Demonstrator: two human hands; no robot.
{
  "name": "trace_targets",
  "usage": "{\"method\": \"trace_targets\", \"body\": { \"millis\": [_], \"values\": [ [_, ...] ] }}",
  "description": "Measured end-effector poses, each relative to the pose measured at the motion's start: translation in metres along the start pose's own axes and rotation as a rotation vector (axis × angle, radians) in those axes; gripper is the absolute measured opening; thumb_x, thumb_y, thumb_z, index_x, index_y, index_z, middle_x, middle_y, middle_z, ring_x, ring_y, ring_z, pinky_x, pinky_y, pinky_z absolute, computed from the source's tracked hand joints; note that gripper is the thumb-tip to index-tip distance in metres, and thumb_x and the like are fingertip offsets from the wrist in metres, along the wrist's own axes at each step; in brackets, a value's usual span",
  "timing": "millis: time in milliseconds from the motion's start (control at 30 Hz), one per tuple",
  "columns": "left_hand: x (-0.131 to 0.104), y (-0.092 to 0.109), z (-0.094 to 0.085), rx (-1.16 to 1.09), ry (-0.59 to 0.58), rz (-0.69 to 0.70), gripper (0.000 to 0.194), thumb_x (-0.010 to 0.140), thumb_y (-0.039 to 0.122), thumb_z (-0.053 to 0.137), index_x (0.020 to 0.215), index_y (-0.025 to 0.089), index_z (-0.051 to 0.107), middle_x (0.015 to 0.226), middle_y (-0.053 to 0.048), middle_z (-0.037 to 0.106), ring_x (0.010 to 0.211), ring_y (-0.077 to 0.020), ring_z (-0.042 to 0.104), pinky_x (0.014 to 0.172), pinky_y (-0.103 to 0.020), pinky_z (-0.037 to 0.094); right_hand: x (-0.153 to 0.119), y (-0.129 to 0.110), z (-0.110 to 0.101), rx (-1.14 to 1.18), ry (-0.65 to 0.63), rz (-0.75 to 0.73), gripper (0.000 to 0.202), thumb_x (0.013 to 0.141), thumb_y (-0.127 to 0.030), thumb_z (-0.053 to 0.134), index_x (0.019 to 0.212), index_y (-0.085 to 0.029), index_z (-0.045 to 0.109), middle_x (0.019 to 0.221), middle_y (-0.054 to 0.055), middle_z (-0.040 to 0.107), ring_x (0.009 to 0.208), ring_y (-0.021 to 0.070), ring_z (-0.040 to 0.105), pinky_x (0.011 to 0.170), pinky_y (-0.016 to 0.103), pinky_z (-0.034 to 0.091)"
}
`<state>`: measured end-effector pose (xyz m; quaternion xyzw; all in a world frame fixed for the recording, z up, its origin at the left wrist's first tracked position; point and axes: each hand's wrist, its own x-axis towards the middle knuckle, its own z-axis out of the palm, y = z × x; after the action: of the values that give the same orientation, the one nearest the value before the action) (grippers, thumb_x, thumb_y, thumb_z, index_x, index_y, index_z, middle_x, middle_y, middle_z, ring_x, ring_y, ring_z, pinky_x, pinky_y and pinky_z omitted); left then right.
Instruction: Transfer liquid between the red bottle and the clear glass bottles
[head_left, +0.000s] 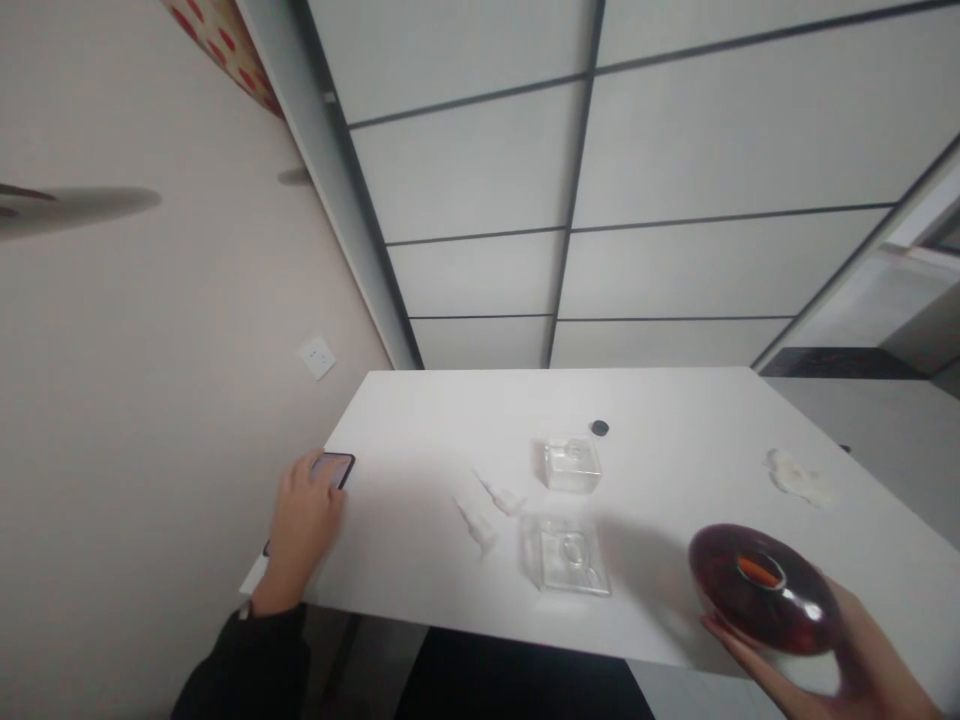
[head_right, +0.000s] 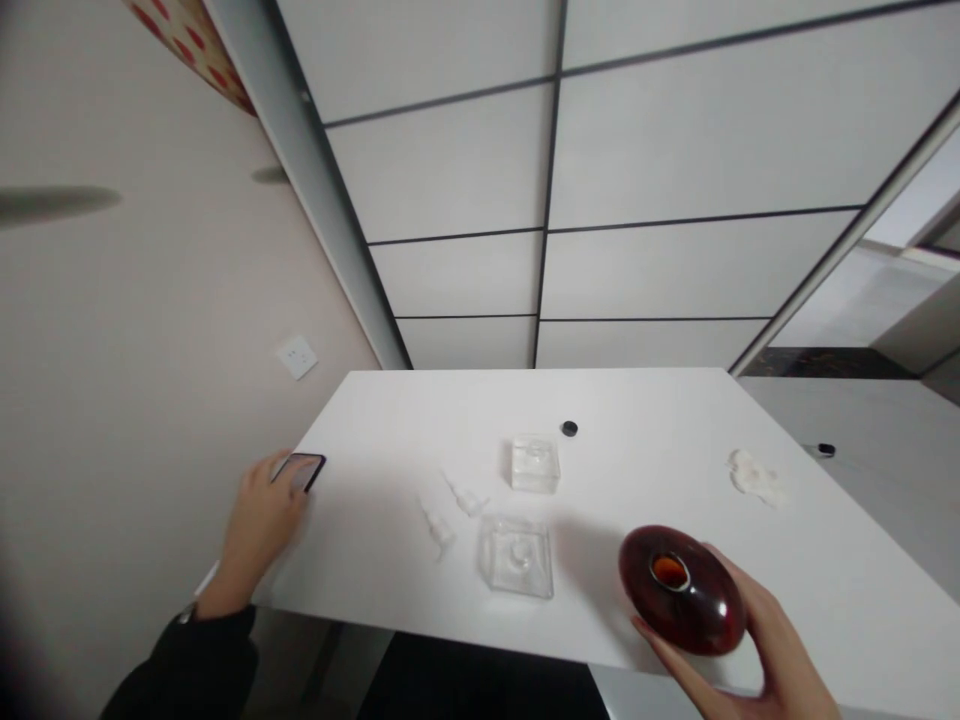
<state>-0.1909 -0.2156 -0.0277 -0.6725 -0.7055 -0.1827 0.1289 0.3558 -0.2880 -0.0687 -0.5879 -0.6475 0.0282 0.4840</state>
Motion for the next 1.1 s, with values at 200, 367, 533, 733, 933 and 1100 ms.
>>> {"method": "trace_targets", "body": {
  "millis": [200,367,533,733,933,1100],
  "values": [
    [-0.008,-0.036,-0.007,0.195,0.027,-0.086,0.045,0.090,0.014,0.050,0.128,0.017,0.073,0.143,-0.024,0.065,0.131,-0.0460,0.061,0.107,-0.066,0.053,0.014,-0.005,-0.001,-0.056,-0.025,-0.005,0.067,0.094,-0.064,0.076,0.141,-0.018,0.065,0.129,0.015,0.074,0.110,0.0428,0.074,0.097,0.056,0.057],
    [-0.015,0.019,0.001,-0.101,0.126,0.066,0.042,0.101,0.024,0.047,0.140,0.020,0.062,0.143,-0.020,0.066,0.135,-0.0409,0.062,0.116,-0.063,0.050,0.031,-0.017,-0.007,-0.066,-0.054,-0.156,0.060,0.098,-0.051,0.078,0.147,-0.021,0.061,0.131,0.015,0.072,0.113,0.0377,0.073,0.098,0.052,0.059],
    [-0.010,0.131,0.009,-0.586,-0.120,0.397,0.037,0.105,0.034,0.056,0.142,0.029,0.060,0.143,-0.010,0.071,0.132,-0.0295,0.067,0.115,-0.048,0.055,0.047,-0.022,-0.004,-0.132,-0.150,-0.305,0.060,0.105,-0.040,0.071,0.158,-0.023,0.049,0.137,0.017,0.069,0.119,0.0352,0.072,0.097,0.049,0.064],
    [0.031,0.165,0.034,-0.774,-0.059,0.058,0.016,0.099,0.038,0.054,0.101,0.025,0.063,0.102,-0.006,0.076,0.102,-0.0276,0.073,0.097,-0.043,0.058,0.051,-0.024,0.006,-0.192,-0.235,-0.402,0.059,0.108,-0.030,0.063,0.164,-0.025,0.045,0.138,0.018,0.068,0.121,0.0344,0.073,0.094,0.047,0.068],
    [0.037,0.154,0.055,-0.750,-0.003,-0.021,0.026,0.094,0.034,0.051,0.072,0.028,0.037,0.068,0.004,0.052,0.066,-0.0195,0.053,0.069,-0.033,0.046,0.053,-0.027,0.012,-0.212,-0.273,-0.508,0.066,0.105,-0.016,0.059,0.168,-0.024,0.041,0.137,0.018,0.070,0.120,0.0347,0.074,0.093,0.048,0.069],
    [0.035,0.157,0.052,-0.753,0.046,-0.003,0.042,0.094,0.033,0.055,0.065,0.028,0.025,0.061,0.004,0.039,0.062,-0.0189,0.042,0.066,-0.034,0.038,0.056,-0.028,0.013,-0.230,-0.270,-0.545,0.069,0.105,-0.012,0.058,0.170,-0.022,0.038,0.135,0.020,0.071,0.119,0.0346,0.074,0.093,0.048,0.069]
  ]
}}
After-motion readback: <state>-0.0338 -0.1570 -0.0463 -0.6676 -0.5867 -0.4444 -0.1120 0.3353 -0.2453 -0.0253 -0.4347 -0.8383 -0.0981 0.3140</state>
